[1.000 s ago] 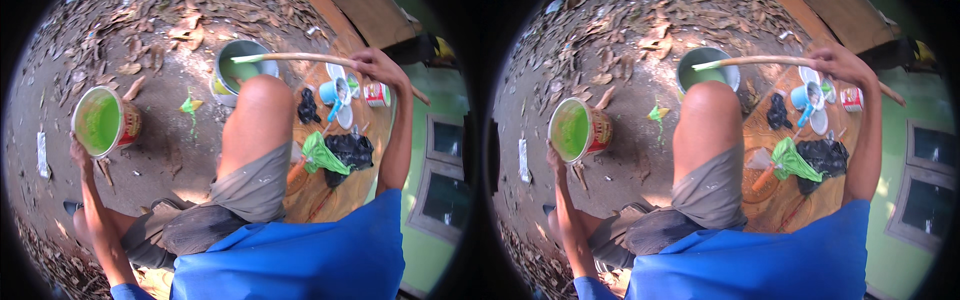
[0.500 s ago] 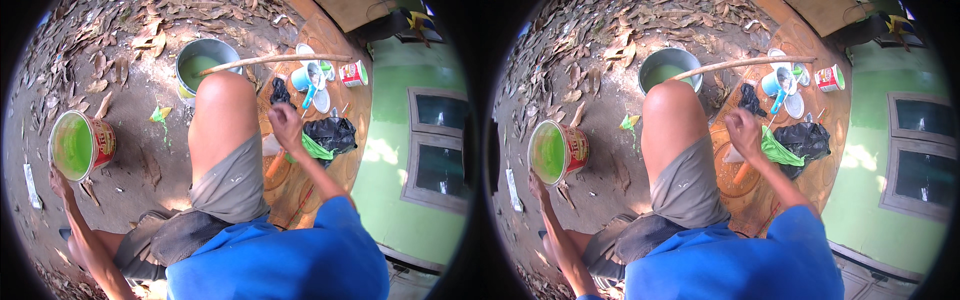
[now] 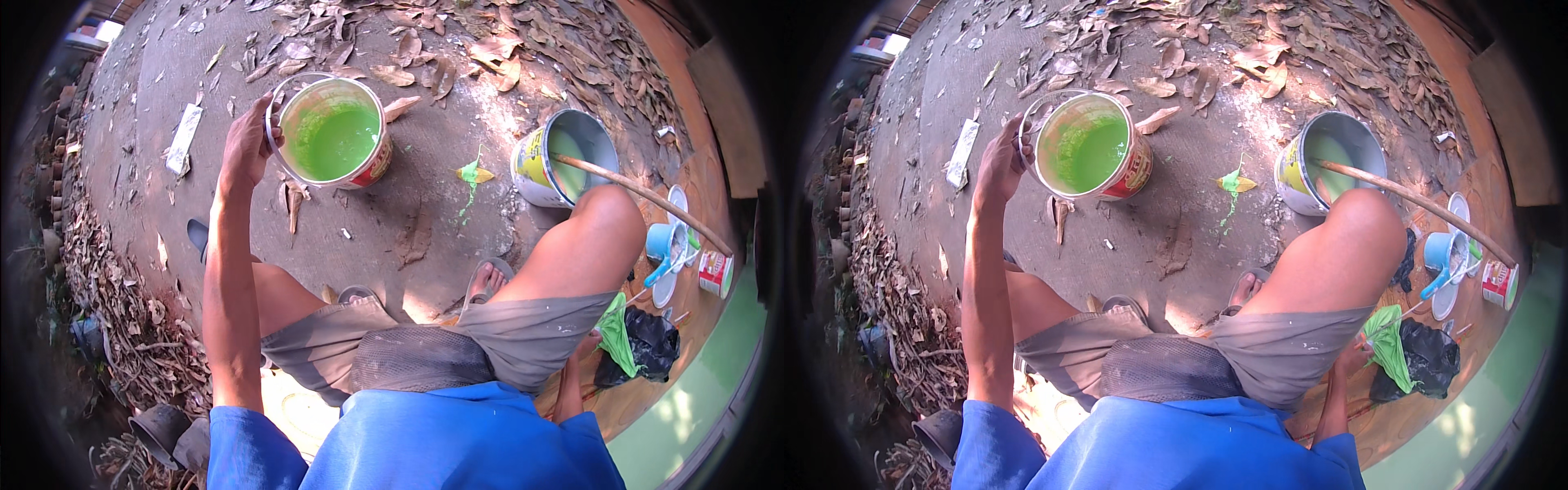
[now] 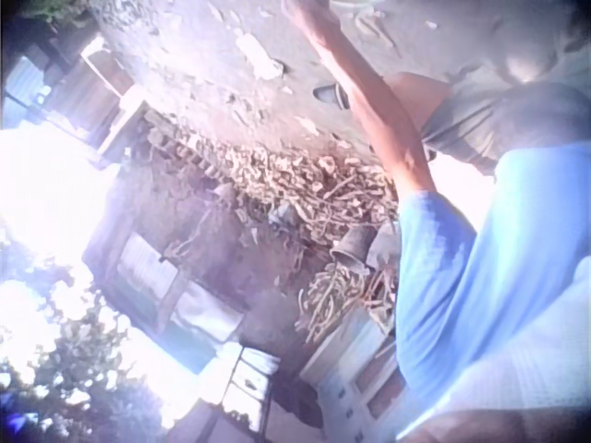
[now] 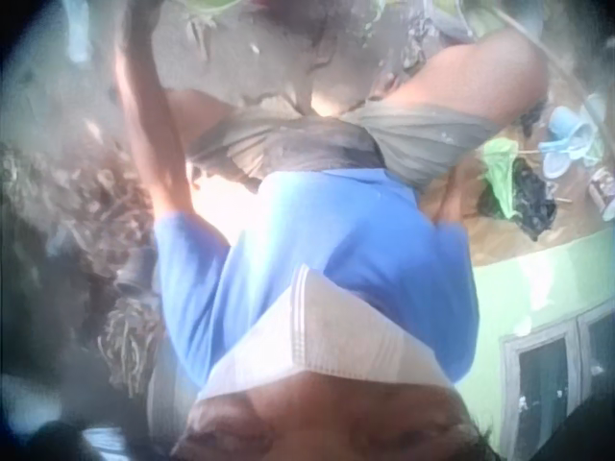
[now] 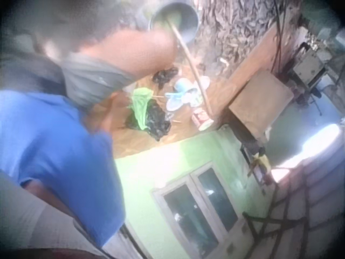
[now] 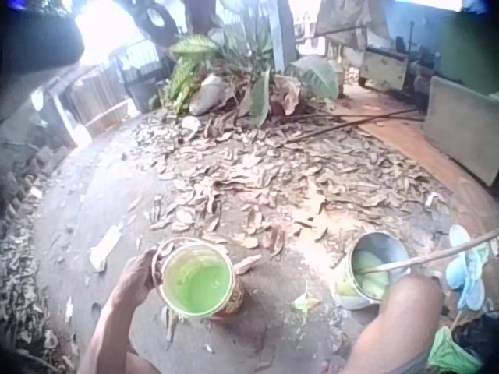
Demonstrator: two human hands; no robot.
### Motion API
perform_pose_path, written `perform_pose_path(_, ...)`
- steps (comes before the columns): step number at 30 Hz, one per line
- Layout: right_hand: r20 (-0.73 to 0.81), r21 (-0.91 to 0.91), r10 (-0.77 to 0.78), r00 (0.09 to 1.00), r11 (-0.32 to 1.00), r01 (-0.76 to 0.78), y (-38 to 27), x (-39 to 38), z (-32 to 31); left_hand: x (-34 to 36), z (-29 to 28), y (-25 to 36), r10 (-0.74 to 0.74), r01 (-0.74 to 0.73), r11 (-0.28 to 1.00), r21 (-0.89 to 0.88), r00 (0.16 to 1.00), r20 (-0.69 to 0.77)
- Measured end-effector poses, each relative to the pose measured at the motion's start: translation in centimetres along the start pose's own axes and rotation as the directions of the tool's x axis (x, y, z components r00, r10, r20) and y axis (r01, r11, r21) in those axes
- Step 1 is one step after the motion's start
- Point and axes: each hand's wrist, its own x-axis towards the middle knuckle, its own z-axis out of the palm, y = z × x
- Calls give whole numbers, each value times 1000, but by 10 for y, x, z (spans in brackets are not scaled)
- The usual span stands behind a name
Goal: The person sits on the ground and uses a wooden stick to stir a green liquid in a bucket. They then pour some of the liquid into a second bucket and continue stirring both buckets.
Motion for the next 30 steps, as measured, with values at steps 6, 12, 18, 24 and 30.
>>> perform_pose_path(6, -12, 46, 1, 1000, 999, 0, 65, 35, 40, 20, 1, 9, -35, 75, 988, -136, 960, 277)
perform_pose_path(12, 31, 8, -178, 984, 984, 178, 98, 49, 52, 22, 3, 15, -92, 159, 973, -167, 933, 349)
perform_pose_path(18, -66, 45, -253, 965, 966, 256, 58, 18, 27, 13, 14, 17, -186, 320, 907, -275, 888, 420)
perform_pose_path(24, -69, 79, -304, 950, 948, 309, -2, -9, -23, 4, 22, 32, -271, 402, 900, -169, 819, 506)
perform_pose_path(30, -111, 93, -291, 950, 949, 302, -28, -22, -69, -2, 60, 41, -259, 296, 954, -47, 894, 366)
